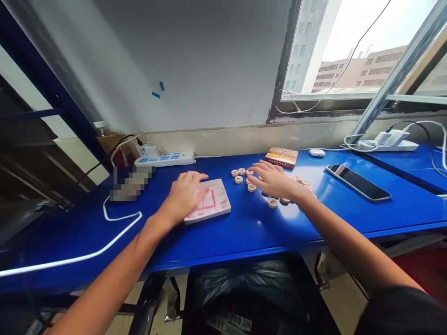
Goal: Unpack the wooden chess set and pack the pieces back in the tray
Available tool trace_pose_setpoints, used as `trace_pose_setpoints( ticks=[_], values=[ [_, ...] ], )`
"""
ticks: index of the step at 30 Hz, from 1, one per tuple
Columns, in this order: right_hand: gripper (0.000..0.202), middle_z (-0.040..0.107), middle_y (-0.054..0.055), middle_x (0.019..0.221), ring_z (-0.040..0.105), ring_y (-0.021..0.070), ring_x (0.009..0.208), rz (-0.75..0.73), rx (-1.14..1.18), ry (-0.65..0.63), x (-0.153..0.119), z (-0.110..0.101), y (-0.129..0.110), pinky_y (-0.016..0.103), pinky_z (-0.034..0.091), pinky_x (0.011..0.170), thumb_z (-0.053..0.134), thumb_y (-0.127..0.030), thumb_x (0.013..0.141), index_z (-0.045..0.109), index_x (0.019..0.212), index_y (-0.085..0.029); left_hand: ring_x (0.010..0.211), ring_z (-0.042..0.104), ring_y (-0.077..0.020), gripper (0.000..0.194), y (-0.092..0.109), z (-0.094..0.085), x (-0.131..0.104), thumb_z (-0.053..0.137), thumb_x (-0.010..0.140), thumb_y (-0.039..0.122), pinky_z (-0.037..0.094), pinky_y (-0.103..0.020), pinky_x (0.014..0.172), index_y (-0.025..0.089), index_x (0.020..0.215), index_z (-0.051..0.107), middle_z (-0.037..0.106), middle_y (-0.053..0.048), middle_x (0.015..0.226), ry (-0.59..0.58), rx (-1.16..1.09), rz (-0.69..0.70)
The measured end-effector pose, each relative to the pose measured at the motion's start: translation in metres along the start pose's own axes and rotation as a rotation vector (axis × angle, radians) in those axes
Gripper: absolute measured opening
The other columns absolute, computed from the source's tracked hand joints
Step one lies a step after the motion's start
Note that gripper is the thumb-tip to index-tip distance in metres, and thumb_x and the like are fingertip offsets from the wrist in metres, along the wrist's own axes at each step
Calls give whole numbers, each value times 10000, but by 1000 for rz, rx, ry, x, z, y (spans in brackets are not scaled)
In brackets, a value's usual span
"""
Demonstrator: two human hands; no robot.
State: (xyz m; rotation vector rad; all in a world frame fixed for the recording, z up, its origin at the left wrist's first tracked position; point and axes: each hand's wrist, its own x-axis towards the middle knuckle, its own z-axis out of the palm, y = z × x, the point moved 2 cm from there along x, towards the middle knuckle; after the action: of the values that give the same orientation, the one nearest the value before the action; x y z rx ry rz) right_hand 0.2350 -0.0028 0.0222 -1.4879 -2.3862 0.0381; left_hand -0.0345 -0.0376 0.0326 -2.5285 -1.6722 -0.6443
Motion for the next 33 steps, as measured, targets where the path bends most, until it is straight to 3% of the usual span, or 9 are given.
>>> trace_pose_setpoints(
  ticks=[4,6,8,10,13,16,22,28,33],
  values=[
    [921,68,93,1580,85,365,1430,-125,-100,-120,-69,-13,43,585,220,1104,455,-760,767,132,1504,-312,1338,322,-270,485,85,6,-33,492,907,430,331,-456,1088,214,1332,403,406,-117,1395,-65,-237,345],
    [1007,-19,106,1582,50,386,1426,-102,-140,-109,-87,-14,71,599,210,1104,480,-775,737,42,1512,-303,1404,201,-295,587,115,18,-26,531,870,506,291,-490,1113,218,1358,376,357,-121,1444,-114,-283,429],
    [983,-32,119,1580,51,393,1422,-67,-160,-113,-91,-10,93,616,210,1097,450,-754,770,3,1513,-292,1426,132,-320,630,130,36,2,536,849,551,239,-525,1128,207,1356,392,328,-131,1472,-122,-291,414],
    [908,1,122,1579,67,390,1419,-44,-167,-143,-86,-2,108,634,206,1087,405,-718,819,4,1513,-291,1433,84,-346,688,129,57,44,490,840,624,174,-567,1130,208,1379,387,272,-136,1512,-140,-242,295],
    [784,56,114,1576,81,364,1421,-35,-155,-168,-70,7,115,646,184,1085,339,-663,880,49,1513,-302,1432,6,-382,746,107,82,105,254,878,699,113,-622,1104,212,1437,339,155,-155,1559,-201,-145,-66],
    [731,83,117,1571,100,334,1425,-74,-88,-163,-59,10,116,617,200,1097,298,-637,909,80,1513,-289,1423,0,-405,825,90,95,137,128,857,738,85,-632,1094,216,1483,257,111,-168,1566,-316,-82,-257],
    [684,180,120,1555,134,298,1430,-194,29,-196,-39,2,123,589,185,1121,284,-622,923,173,1504,-279,1434,63,-345,802,109,99,120,96,862,730,103,-592,1111,251,1493,218,172,-133,1559,-552,-164,-137],
    [656,242,105,1540,194,242,1424,-151,214,-230,-3,0,132,493,257,1137,120,-572,955,206,1499,-216,1450,4,-266,782,129,81,92,146,886,701,75,-528,1145,226,1507,149,92,-93,1579,-475,-233,-256],
    [704,225,124,1544,186,262,1426,-213,198,-292,7,12,121,471,199,1163,142,-610,939,317,1465,-176,1451,34,-271,746,126,87,88,197,913,645,98,-499,1155,173,1491,203,143,-116,1570,-342,-282,-414]
  ],
)
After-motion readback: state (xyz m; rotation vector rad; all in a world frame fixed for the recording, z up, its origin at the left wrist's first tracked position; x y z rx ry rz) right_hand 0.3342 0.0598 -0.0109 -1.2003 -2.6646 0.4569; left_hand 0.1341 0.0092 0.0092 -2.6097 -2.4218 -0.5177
